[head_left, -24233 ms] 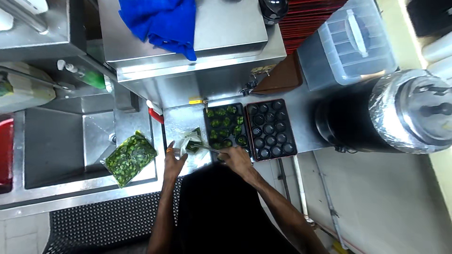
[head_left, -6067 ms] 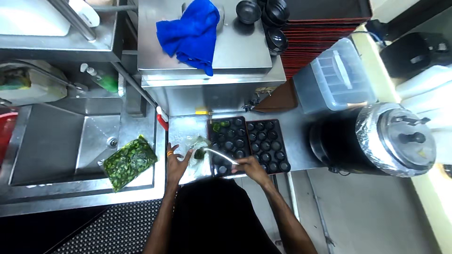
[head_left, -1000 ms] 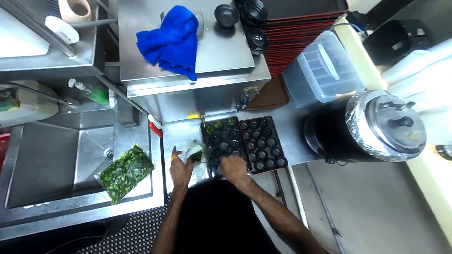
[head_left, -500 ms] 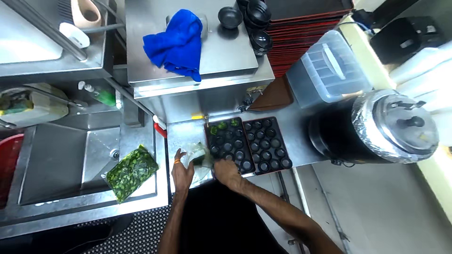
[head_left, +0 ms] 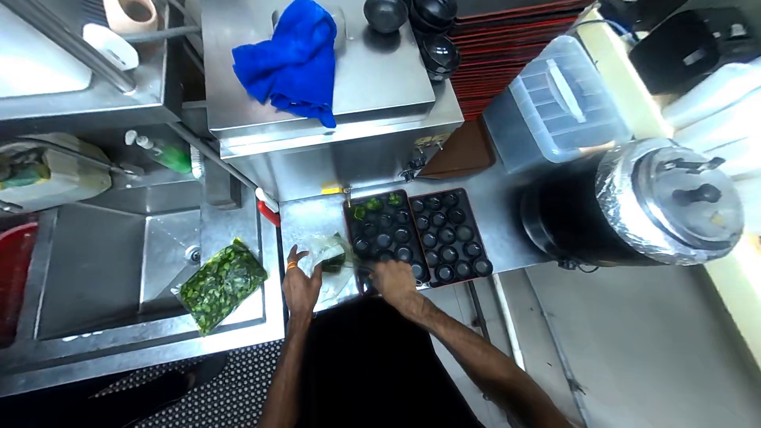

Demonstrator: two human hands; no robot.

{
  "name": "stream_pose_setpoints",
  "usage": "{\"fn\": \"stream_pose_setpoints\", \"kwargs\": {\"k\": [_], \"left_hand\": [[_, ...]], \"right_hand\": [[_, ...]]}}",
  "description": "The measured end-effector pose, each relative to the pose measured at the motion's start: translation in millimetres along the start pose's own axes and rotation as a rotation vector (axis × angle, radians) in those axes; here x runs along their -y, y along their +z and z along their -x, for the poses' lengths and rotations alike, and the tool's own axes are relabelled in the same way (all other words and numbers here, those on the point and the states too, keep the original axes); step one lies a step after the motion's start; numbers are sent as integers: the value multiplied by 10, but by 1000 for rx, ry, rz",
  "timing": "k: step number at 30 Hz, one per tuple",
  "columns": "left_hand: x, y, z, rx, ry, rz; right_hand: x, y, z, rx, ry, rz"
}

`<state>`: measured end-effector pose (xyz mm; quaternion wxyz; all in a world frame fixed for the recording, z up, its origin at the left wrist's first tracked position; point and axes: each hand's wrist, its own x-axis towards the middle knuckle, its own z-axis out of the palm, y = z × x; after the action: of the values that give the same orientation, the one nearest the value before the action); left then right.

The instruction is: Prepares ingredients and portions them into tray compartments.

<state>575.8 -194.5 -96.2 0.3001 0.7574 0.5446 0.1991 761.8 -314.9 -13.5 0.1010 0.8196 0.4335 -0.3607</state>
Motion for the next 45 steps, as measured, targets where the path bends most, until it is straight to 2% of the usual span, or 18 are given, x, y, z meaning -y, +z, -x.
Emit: {"fn": "stream_pose_setpoints", "kwargs": {"k": [8, 19, 26, 34, 37, 41, 43, 45], "left_hand": [[-25, 11, -61, 13, -11, 10], [-25, 8, -47, 50, -9, 1], [39, -65, -101, 69, -20, -4], [-68, -186, -93, 163, -23, 7], [-86, -341, -118, 111, -27, 12], [-184, -494, -159, 4, -3, 69], [-431, -456, -59, 138, 68, 78], [-711, -317, 110, 385, 193, 12]], "right_hand": [[-264, 96, 5, -4, 44, -105], [-68, 239, -242, 13, 104, -10], [-133, 72, -34, -7, 86, -20], [-609, 89, 143, -19, 1, -346], [-856, -32, 276, -25, 10, -458], [-1088, -156, 297, -138, 104, -528], [-1121, -194, 182, -172, 179, -480], [-1102, -191, 3, -168, 238, -424]]}}
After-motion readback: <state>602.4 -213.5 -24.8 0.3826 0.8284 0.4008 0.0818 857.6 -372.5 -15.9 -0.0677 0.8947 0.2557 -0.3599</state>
